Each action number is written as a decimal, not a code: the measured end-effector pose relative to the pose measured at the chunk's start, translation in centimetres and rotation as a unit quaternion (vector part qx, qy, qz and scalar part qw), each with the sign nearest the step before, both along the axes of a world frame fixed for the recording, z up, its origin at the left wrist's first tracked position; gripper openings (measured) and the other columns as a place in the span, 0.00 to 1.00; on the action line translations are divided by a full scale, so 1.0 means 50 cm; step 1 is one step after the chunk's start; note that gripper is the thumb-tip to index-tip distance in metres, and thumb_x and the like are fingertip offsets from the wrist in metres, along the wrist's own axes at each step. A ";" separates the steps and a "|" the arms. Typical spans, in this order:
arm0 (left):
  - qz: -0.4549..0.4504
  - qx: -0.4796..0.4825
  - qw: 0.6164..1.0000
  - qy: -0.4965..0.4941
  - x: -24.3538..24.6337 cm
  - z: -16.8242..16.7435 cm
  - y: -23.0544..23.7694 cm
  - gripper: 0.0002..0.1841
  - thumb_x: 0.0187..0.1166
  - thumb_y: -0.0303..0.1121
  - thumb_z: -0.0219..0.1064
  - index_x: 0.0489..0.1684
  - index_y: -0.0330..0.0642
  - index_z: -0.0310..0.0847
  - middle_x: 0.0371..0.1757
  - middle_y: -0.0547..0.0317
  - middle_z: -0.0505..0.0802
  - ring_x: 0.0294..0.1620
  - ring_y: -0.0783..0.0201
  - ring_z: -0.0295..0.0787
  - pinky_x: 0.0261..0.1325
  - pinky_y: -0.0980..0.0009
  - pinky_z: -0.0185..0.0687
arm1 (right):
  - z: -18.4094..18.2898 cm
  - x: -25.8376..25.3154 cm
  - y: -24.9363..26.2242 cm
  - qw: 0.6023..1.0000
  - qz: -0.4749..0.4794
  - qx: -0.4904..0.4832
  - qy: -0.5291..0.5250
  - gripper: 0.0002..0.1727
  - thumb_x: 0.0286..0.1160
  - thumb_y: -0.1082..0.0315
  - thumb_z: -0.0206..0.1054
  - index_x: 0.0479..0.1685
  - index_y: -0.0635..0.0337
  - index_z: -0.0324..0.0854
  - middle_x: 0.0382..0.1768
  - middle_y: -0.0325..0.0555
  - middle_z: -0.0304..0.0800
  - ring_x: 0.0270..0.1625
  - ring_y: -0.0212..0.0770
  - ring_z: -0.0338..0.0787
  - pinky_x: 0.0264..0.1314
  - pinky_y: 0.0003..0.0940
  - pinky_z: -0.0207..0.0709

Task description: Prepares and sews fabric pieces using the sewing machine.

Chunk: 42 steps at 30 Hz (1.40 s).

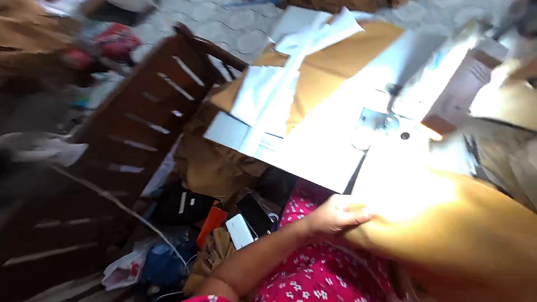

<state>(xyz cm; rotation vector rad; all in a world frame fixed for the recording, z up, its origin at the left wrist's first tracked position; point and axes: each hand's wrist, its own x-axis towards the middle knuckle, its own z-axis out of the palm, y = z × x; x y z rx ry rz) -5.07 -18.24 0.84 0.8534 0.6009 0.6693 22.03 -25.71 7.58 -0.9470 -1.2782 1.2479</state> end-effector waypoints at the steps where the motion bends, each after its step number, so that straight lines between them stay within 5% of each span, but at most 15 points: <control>1: -0.008 -0.003 1.000 0.025 -0.010 -0.011 -0.003 0.06 0.83 0.25 0.61 0.44 0.37 0.85 0.36 0.69 0.94 0.40 0.78 0.91 0.51 0.74 0.89 | -0.039 0.045 -0.034 0.997 -0.034 -0.051 -0.044 0.14 0.72 0.64 0.68 0.55 0.41 0.89 0.49 0.23 0.95 0.53 0.20 0.90 0.60 0.22 0.83; 5: -0.041 -0.037 0.989 0.137 -0.017 -0.064 0.001 0.10 0.87 0.29 0.59 0.48 0.32 0.83 0.37 0.65 0.93 0.40 0.76 0.91 0.52 0.73 0.88 | -0.124 0.050 -0.087 0.938 -0.194 -0.233 -0.167 0.21 0.67 0.73 0.65 0.62 0.55 0.78 0.46 0.20 0.92 0.48 0.18 0.92 0.52 0.20 0.88; 8: -0.077 0.092 0.959 0.256 -0.033 -0.076 0.009 0.15 0.88 0.34 0.59 0.49 0.29 0.86 0.39 0.59 0.93 0.42 0.76 0.90 0.53 0.74 0.86 | -0.154 0.022 -0.099 0.926 -0.228 -0.249 -0.166 0.19 0.69 0.73 0.64 0.61 0.59 0.77 0.45 0.21 0.92 0.46 0.18 0.92 0.50 0.20 0.89; 11: -0.007 0.325 0.833 0.447 -0.046 -0.047 0.014 0.23 0.87 0.46 0.58 0.33 0.37 0.91 0.24 0.54 0.90 0.28 0.61 0.88 0.37 0.57 0.83 | -0.169 0.007 -0.104 0.924 -0.249 -0.243 -0.156 0.18 0.70 0.72 0.64 0.61 0.59 0.78 0.45 0.22 0.92 0.47 0.19 0.92 0.51 0.20 0.89; 13: 0.122 0.472 0.720 0.494 -0.029 -0.036 0.023 0.21 0.83 0.45 0.61 0.22 0.40 0.87 0.15 0.58 0.83 0.18 0.60 0.82 0.23 0.60 0.75 | -0.173 0.000 -0.103 0.924 -0.258 -0.235 -0.154 0.18 0.70 0.72 0.64 0.61 0.59 0.77 0.47 0.22 0.92 0.49 0.18 0.91 0.53 0.19 0.88; 15: 0.171 0.561 0.640 0.497 0.005 -0.030 0.050 0.17 0.82 0.43 0.63 0.30 0.42 0.92 0.28 0.55 0.91 0.33 0.54 0.89 0.35 0.57 0.81 | -0.178 -0.002 -0.102 0.929 -0.261 -0.219 -0.148 0.21 0.71 0.72 0.64 0.65 0.64 0.76 0.51 0.26 0.91 0.54 0.19 0.90 0.58 0.20 0.86; 16: 0.148 0.579 0.624 0.504 0.025 -0.033 0.066 0.18 0.84 0.45 0.61 0.46 0.42 0.94 0.47 0.51 0.96 0.53 0.47 0.92 0.53 0.49 0.83 | -0.178 -0.003 -0.101 0.928 -0.263 -0.216 -0.149 0.22 0.70 0.73 0.63 0.66 0.66 0.75 0.52 0.28 0.91 0.55 0.19 0.90 0.59 0.20 0.86; 18: 0.054 0.575 0.610 0.543 0.061 -0.055 0.096 0.30 0.91 0.54 0.46 0.82 0.46 0.76 0.86 0.51 0.77 0.89 0.36 0.63 0.84 0.28 0.50 | -0.168 -0.003 -0.097 0.923 -0.266 -0.209 -0.183 0.25 0.69 0.72 0.64 0.68 0.70 0.73 0.54 0.34 0.91 0.55 0.19 0.90 0.59 0.18 0.85; 20: -0.006 0.556 0.612 0.563 0.084 -0.075 0.117 0.35 0.91 0.56 0.42 0.91 0.45 0.62 0.94 0.52 0.63 0.95 0.34 0.46 0.83 0.19 0.29 | -0.141 0.004 -0.094 0.898 -0.261 -0.190 -0.301 0.29 0.72 0.68 0.63 0.74 0.75 0.71 0.59 0.47 0.90 0.57 0.20 0.89 0.60 0.18 0.83; 23: -0.019 0.542 0.617 0.570 0.103 -0.082 0.117 0.35 0.91 0.55 0.45 0.91 0.43 0.62 0.94 0.51 0.63 0.95 0.33 0.45 0.81 0.17 0.28 | -0.097 0.005 -0.064 0.812 -0.278 -0.115 -0.500 0.27 0.81 0.67 0.57 0.75 0.77 0.73 0.57 0.72 0.88 0.47 0.56 0.93 0.47 0.50 0.86; 25: -0.020 0.546 0.616 0.567 0.113 -0.084 0.110 0.35 0.90 0.55 0.46 0.91 0.43 0.63 0.93 0.49 0.64 0.95 0.33 0.46 0.81 0.17 0.29 | -0.083 -0.015 -0.010 0.775 -0.282 -0.062 -0.562 0.25 0.83 0.69 0.55 0.74 0.76 0.75 0.61 0.78 0.85 0.55 0.72 0.89 0.54 0.64 0.83; 29: -0.028 0.541 0.621 0.567 0.119 -0.079 0.107 0.35 0.91 0.54 0.46 0.91 0.42 0.62 0.94 0.48 0.62 0.95 0.33 0.45 0.82 0.18 0.28 | -0.108 -0.094 0.155 0.814 -0.240 0.048 -0.527 0.19 0.81 0.76 0.56 0.66 0.67 0.86 0.61 0.65 0.88 0.64 0.64 0.87 0.66 0.57 0.79; 33: -0.037 0.533 0.624 0.571 0.119 -0.076 0.107 0.34 0.91 0.55 0.46 0.91 0.43 0.62 0.94 0.48 0.62 0.95 0.33 0.45 0.82 0.18 0.28 | -0.129 -0.132 0.245 0.829 -0.175 0.081 -0.525 0.23 0.78 0.81 0.59 0.70 0.63 0.83 0.63 0.65 0.83 0.64 0.67 0.82 0.63 0.59 0.74; 39: -0.054 0.537 0.615 0.574 0.116 -0.071 0.126 0.35 0.91 0.55 0.45 0.92 0.43 0.61 0.95 0.49 0.61 0.95 0.33 0.44 0.82 0.18 0.26 | -0.131 -0.134 0.257 0.801 -0.161 0.064 -0.573 0.21 0.78 0.78 0.61 0.69 0.57 0.85 0.66 0.71 0.80 0.69 0.74 0.78 0.66 0.68 0.68; 42: -0.084 0.529 0.615 0.579 0.113 -0.055 0.152 0.35 0.93 0.54 0.43 0.94 0.43 0.56 0.96 0.50 0.57 0.96 0.35 0.38 0.83 0.20 0.22 | -0.138 -0.120 0.227 0.814 -0.192 0.071 -0.544 0.20 0.77 0.82 0.58 0.64 0.64 0.87 0.69 0.67 0.82 0.70 0.69 0.80 0.70 0.61 0.72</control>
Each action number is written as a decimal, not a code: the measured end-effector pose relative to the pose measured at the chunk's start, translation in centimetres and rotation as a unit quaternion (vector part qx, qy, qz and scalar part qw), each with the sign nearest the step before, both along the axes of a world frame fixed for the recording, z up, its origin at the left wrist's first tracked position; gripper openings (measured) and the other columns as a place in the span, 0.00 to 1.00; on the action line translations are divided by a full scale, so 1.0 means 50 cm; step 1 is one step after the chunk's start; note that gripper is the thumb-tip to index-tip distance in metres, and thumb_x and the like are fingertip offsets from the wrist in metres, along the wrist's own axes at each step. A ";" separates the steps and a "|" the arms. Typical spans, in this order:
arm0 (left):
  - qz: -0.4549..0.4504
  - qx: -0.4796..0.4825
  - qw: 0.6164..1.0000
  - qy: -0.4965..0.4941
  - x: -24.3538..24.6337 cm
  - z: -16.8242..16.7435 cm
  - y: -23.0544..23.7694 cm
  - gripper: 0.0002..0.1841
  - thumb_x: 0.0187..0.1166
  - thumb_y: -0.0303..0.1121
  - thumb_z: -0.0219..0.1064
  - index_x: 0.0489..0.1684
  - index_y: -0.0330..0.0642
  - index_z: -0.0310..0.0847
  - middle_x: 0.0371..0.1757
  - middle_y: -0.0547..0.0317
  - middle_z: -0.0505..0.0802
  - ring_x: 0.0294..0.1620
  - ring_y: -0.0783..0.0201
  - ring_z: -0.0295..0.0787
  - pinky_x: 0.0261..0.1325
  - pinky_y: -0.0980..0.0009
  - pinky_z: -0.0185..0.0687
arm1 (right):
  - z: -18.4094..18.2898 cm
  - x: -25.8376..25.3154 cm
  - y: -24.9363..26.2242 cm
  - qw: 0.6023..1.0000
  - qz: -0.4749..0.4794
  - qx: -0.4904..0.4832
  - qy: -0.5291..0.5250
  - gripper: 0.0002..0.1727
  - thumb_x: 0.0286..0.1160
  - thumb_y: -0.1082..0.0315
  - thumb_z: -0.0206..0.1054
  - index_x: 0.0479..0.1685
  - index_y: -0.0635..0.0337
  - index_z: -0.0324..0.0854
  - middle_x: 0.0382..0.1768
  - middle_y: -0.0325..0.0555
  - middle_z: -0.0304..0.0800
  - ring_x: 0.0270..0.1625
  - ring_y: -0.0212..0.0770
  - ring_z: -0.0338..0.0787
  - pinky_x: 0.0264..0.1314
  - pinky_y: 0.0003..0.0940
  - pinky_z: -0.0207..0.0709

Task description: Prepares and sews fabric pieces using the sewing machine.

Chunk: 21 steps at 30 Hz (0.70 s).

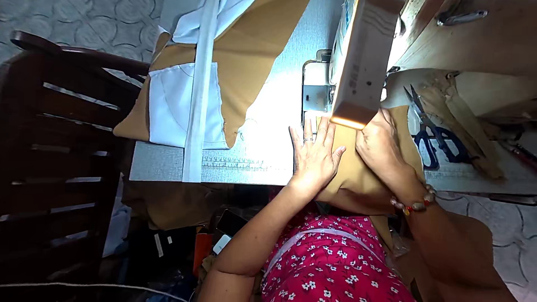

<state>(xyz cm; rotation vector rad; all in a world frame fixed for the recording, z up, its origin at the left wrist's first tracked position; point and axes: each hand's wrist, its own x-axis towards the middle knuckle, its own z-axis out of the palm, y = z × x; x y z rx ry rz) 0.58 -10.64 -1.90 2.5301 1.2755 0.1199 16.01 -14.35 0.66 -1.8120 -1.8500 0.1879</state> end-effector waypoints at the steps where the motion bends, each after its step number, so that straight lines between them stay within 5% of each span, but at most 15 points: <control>1: -0.001 -0.007 1.000 0.001 -0.001 0.004 0.008 0.34 0.93 0.54 0.43 0.94 0.43 0.55 0.97 0.51 0.55 0.97 0.36 0.35 0.84 0.20 0.21 | -0.007 0.005 -0.007 1.000 -0.006 -0.008 0.006 0.19 0.78 0.82 0.57 0.64 0.67 0.86 0.70 0.66 0.82 0.72 0.67 0.81 0.74 0.58 0.72; 5: -0.003 -0.001 1.000 -0.008 -0.002 -0.008 0.048 0.36 0.91 0.57 0.40 0.94 0.46 0.57 0.97 0.56 0.54 0.98 0.40 0.35 0.85 0.22 0.19 | -0.034 0.022 -0.006 0.998 0.005 -0.058 0.004 0.24 0.82 0.81 0.53 0.77 0.71 0.75 0.83 0.65 0.71 0.87 0.65 0.68 0.90 0.56 0.58; 21: -0.012 -0.010 1.000 0.001 0.012 -0.014 0.121 0.40 0.90 0.59 0.38 0.96 0.41 0.48 0.98 0.52 0.49 0.99 0.47 0.31 0.86 0.25 0.12 | -0.051 0.026 0.028 0.999 -0.010 -0.032 -0.040 0.28 0.81 0.82 0.54 0.82 0.66 0.71 0.85 0.59 0.71 0.91 0.60 0.63 0.94 0.52 0.53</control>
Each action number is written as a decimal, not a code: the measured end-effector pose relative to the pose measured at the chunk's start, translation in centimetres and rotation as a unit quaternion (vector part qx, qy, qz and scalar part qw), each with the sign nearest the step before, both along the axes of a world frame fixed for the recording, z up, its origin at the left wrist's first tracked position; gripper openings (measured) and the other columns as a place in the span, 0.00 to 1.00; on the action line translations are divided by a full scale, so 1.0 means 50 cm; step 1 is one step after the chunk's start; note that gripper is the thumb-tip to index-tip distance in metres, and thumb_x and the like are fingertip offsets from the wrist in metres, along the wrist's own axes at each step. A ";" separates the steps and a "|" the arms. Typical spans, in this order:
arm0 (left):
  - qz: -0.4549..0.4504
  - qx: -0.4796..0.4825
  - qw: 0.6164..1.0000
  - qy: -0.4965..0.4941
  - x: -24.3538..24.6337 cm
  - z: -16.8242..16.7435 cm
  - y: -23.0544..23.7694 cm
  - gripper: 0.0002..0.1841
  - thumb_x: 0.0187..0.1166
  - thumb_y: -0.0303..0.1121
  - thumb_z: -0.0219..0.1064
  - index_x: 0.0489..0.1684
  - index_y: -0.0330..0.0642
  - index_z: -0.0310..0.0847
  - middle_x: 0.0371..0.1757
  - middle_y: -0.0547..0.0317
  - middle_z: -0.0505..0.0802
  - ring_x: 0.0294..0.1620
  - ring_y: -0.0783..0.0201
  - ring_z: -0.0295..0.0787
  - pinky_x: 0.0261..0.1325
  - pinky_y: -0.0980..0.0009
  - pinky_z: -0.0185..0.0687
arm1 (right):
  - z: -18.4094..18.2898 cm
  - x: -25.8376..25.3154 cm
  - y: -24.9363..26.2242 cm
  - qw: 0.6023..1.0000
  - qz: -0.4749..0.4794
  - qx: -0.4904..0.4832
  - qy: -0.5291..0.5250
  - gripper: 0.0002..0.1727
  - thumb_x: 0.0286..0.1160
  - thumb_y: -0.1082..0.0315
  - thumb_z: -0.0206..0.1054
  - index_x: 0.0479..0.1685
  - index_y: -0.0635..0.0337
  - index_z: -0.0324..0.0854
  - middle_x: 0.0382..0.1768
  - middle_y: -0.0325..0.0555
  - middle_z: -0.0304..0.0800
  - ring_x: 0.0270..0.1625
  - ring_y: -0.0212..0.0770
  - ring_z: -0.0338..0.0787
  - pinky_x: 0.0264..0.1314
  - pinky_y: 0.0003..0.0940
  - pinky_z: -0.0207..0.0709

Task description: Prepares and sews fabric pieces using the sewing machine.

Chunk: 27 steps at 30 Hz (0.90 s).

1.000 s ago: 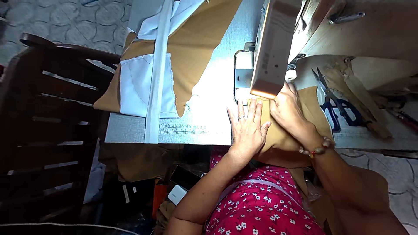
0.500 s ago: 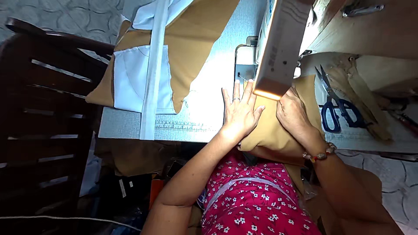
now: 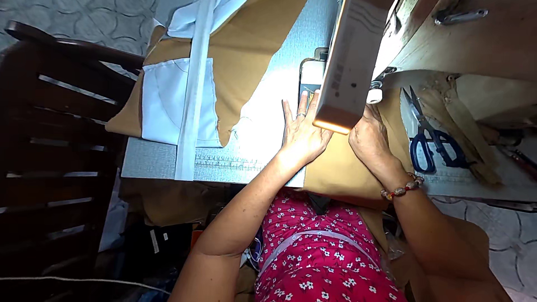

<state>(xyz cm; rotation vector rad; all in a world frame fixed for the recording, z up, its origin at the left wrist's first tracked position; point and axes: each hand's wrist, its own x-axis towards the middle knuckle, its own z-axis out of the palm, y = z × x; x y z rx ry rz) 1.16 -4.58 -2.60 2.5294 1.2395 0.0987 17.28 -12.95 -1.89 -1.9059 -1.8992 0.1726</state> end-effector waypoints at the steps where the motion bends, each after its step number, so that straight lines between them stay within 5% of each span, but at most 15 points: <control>1: -0.002 0.001 1.000 -0.002 0.000 0.000 0.001 0.39 0.90 0.58 0.39 0.96 0.41 0.49 0.98 0.52 0.49 0.99 0.47 0.32 0.86 0.26 0.11 | 0.000 -0.001 0.000 1.000 -0.002 0.000 -0.001 0.28 0.81 0.82 0.54 0.82 0.66 0.71 0.84 0.60 0.71 0.90 0.60 0.64 0.93 0.52 0.53; 13: -0.012 0.041 0.999 -0.023 -0.003 -0.013 -0.001 0.41 0.89 0.60 0.40 0.93 0.37 0.54 0.96 0.43 0.55 0.98 0.40 0.34 0.86 0.24 0.15 | 0.004 -0.008 -0.001 0.999 -0.023 -0.019 -0.013 0.28 0.81 0.83 0.53 0.82 0.67 0.70 0.87 0.60 0.67 0.91 0.62 0.62 0.93 0.55 0.52; 23: -0.017 0.022 0.999 -0.019 -0.004 -0.008 0.005 0.41 0.89 0.61 0.39 0.93 0.38 0.54 0.96 0.45 0.54 0.98 0.41 0.33 0.87 0.25 0.13 | 0.009 -0.016 -0.003 0.999 -0.035 -0.031 -0.028 0.29 0.81 0.83 0.54 0.84 0.68 0.67 0.88 0.60 0.64 0.92 0.61 0.60 0.93 0.54 0.51; 27: -0.020 -0.009 1.000 0.003 -0.002 0.005 0.013 0.44 0.88 0.63 0.40 0.96 0.38 0.47 0.98 0.49 0.48 0.98 0.42 0.28 0.86 0.26 0.11 | 0.009 -0.010 -0.006 0.999 -0.020 -0.022 -0.018 0.28 0.81 0.82 0.54 0.83 0.68 0.68 0.87 0.59 0.66 0.91 0.60 0.61 0.93 0.53 0.53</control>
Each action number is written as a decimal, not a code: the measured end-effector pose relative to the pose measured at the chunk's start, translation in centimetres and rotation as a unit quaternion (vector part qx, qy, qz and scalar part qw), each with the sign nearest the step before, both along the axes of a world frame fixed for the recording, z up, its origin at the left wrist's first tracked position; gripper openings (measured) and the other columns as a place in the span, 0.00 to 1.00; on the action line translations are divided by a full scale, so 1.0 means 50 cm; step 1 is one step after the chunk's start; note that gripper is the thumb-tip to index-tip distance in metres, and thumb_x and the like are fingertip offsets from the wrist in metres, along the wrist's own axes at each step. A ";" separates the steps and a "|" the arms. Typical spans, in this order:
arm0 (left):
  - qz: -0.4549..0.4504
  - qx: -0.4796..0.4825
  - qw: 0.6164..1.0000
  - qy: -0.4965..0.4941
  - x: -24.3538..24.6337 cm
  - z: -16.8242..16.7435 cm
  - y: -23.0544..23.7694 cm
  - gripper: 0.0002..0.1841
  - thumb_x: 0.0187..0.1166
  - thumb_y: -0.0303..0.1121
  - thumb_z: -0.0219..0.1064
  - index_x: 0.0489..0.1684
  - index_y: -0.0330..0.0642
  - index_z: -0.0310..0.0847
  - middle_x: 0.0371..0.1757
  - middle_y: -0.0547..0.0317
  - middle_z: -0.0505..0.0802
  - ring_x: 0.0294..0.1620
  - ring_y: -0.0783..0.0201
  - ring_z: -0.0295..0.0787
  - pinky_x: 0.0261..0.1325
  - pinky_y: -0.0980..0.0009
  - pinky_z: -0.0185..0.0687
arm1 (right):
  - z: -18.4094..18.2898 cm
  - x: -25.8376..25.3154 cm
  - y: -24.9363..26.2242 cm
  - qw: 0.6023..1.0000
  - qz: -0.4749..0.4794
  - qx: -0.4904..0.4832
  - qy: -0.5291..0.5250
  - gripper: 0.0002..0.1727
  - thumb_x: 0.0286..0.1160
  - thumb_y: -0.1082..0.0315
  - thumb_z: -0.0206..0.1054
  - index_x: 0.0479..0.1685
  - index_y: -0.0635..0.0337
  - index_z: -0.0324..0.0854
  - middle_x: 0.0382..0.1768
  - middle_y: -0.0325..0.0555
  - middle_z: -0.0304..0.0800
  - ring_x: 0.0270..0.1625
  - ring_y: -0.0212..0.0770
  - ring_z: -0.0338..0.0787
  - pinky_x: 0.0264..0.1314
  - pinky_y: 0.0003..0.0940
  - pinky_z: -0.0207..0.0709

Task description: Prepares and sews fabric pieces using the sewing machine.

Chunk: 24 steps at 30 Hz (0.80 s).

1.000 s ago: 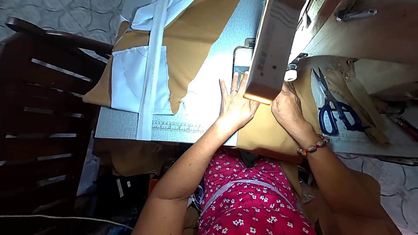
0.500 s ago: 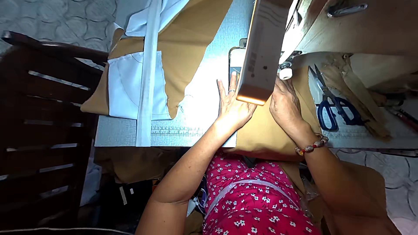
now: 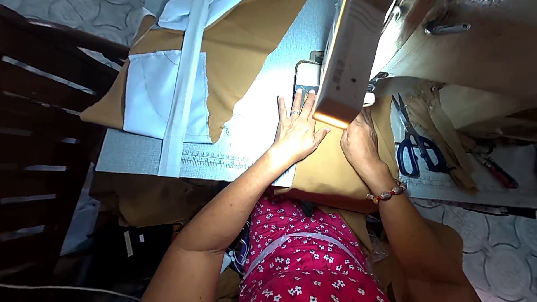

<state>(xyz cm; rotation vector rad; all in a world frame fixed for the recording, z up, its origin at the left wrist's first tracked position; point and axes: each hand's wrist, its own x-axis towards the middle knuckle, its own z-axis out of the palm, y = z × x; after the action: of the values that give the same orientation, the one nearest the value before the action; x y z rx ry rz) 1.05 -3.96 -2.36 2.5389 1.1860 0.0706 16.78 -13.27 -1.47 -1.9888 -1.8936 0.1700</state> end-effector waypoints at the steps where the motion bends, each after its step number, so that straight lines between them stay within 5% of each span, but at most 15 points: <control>1: -0.002 -0.004 1.000 -0.002 -0.001 0.004 0.001 0.43 0.89 0.63 0.40 0.96 0.38 0.46 0.98 0.50 0.48 0.98 0.42 0.28 0.86 0.25 0.12 | 0.000 0.002 -0.005 1.000 0.008 0.007 0.005 0.27 0.83 0.81 0.54 0.83 0.67 0.68 0.87 0.59 0.67 0.91 0.60 0.62 0.93 0.54 0.54; 5: 0.001 0.019 0.999 -0.050 -0.034 0.025 -0.047 0.39 0.91 0.57 0.41 0.95 0.39 0.51 0.98 0.52 0.50 0.98 0.38 0.28 0.86 0.24 0.15 | -0.016 -0.026 -0.047 0.997 0.032 0.059 0.039 0.25 0.83 0.76 0.54 0.79 0.67 0.74 0.83 0.62 0.73 0.88 0.65 0.67 0.89 0.61 0.59; 10: -0.005 0.098 0.992 -0.081 -0.089 0.003 -0.161 0.33 0.91 0.51 0.40 0.89 0.40 0.65 0.93 0.51 0.65 0.94 0.32 0.47 0.81 0.17 0.27 | -0.053 -0.090 -0.142 0.994 0.042 0.089 0.054 0.23 0.83 0.72 0.54 0.74 0.64 0.82 0.79 0.58 0.79 0.84 0.62 0.74 0.85 0.57 0.67; 24: 0.025 0.076 0.996 -0.034 -0.064 -0.017 -0.162 0.34 0.90 0.51 0.44 0.91 0.41 0.61 0.95 0.52 0.62 0.95 0.33 0.44 0.80 0.16 0.26 | -0.073 -0.048 -0.117 0.991 0.072 0.110 0.014 0.22 0.82 0.72 0.54 0.71 0.65 0.84 0.76 0.57 0.83 0.81 0.60 0.79 0.85 0.57 0.67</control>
<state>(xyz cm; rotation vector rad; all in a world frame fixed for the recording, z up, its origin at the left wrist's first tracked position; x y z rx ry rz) -2.17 -12.04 -3.19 2.6115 1.2625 0.2678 14.36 -19.12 -5.14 -1.6975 -1.9471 0.0254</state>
